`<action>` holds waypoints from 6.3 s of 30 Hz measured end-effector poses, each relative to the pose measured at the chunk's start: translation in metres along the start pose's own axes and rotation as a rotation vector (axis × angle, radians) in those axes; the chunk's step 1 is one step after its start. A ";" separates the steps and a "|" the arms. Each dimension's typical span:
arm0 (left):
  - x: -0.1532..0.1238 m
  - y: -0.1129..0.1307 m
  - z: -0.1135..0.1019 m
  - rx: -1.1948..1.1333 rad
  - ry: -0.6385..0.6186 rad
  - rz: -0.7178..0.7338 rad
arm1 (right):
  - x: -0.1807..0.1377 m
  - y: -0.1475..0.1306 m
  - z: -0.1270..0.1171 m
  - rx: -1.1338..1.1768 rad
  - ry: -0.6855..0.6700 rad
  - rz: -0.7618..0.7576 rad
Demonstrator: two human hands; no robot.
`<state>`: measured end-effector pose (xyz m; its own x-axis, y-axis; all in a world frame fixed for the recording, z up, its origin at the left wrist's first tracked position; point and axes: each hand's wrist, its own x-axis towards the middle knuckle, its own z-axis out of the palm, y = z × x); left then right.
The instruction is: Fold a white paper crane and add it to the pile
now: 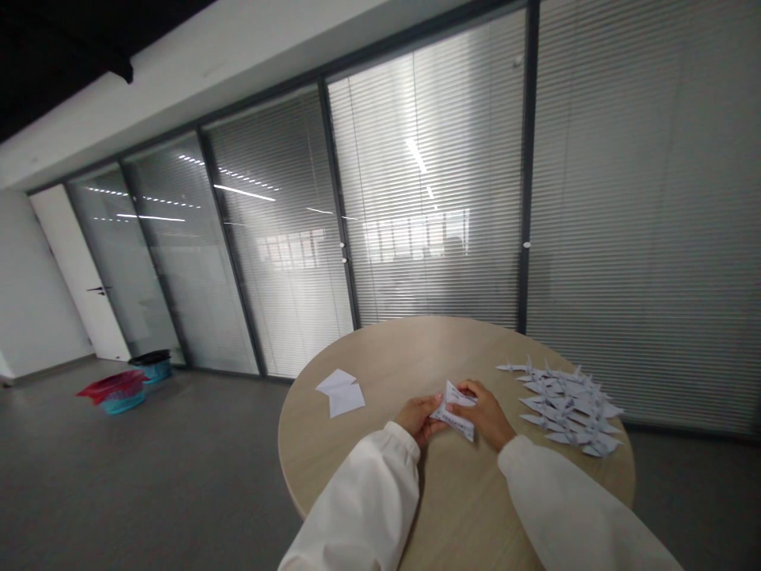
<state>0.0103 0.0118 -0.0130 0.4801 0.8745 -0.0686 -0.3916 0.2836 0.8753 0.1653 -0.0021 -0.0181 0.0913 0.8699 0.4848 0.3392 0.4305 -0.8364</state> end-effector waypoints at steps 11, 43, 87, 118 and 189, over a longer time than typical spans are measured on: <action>0.001 -0.002 0.000 0.051 -0.025 0.016 | 0.001 0.005 0.002 -0.003 0.017 0.005; 0.005 0.005 -0.005 0.614 0.234 0.272 | 0.003 0.000 -0.002 0.299 -0.244 0.172; 0.005 0.013 -0.004 0.445 0.570 0.608 | -0.004 -0.003 0.006 0.473 -0.496 0.249; 0.008 0.009 -0.004 0.182 0.301 0.488 | 0.000 -0.012 -0.005 0.423 -0.060 0.092; 0.004 0.020 -0.005 0.211 0.166 0.379 | 0.005 0.001 -0.011 0.471 0.050 0.175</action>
<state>0.0001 0.0230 0.0016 0.1947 0.9572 0.2141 -0.3386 -0.1392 0.9306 0.1762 -0.0001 -0.0134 0.1575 0.9312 0.3287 -0.1434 0.3509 -0.9254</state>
